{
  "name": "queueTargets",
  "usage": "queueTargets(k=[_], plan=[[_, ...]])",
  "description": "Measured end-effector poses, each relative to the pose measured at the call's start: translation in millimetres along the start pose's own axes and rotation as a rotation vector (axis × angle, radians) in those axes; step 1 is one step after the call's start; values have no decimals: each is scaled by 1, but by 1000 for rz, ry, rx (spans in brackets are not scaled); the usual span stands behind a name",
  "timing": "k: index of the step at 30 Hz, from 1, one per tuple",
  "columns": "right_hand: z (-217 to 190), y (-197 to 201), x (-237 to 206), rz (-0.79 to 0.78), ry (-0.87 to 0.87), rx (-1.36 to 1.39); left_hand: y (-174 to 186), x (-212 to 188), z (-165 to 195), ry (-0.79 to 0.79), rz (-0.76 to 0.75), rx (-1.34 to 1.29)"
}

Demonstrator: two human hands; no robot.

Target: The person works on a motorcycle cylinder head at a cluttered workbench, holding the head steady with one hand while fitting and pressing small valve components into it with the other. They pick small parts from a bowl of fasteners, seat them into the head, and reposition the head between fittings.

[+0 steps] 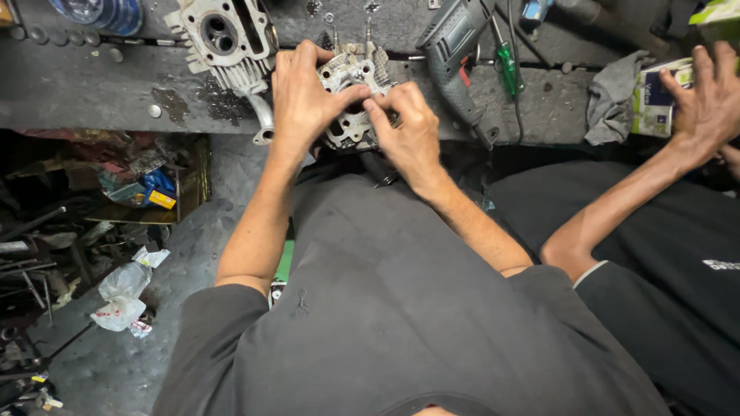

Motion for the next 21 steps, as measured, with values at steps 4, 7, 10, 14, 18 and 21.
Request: queueTargets(k=[4, 7, 10, 14, 18, 21], plan=[[2, -1, -2, -18, -29, 6, -1, 0, -1, 22, -23, 19], [4, -1, -2, -13, -45, 12, -2, -2, 0, 52, 33, 14], [5, -1, -2, -20, -76, 31, -4, -3, -1, 20, -38, 5], [6, -2, -3, 10, -44, 15, -6, -5, -3, -8, 68, 52], [8, -3, -4, -8, -115, 44, -9, -3, -5, -27, 31, 39], [8, -3, -4, -13, -40, 23, -11, -1, -6, -18, -21, 60]])
Point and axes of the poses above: each hand's wrist, its own x-axis towards the middle knuckle, its own y-axis out of the back of the hand, z = x × y, the point moved 1 cm from there along x, towards the middle knuckle, and after that the axes turned 12 degrees about y, right-handed, at the moved point
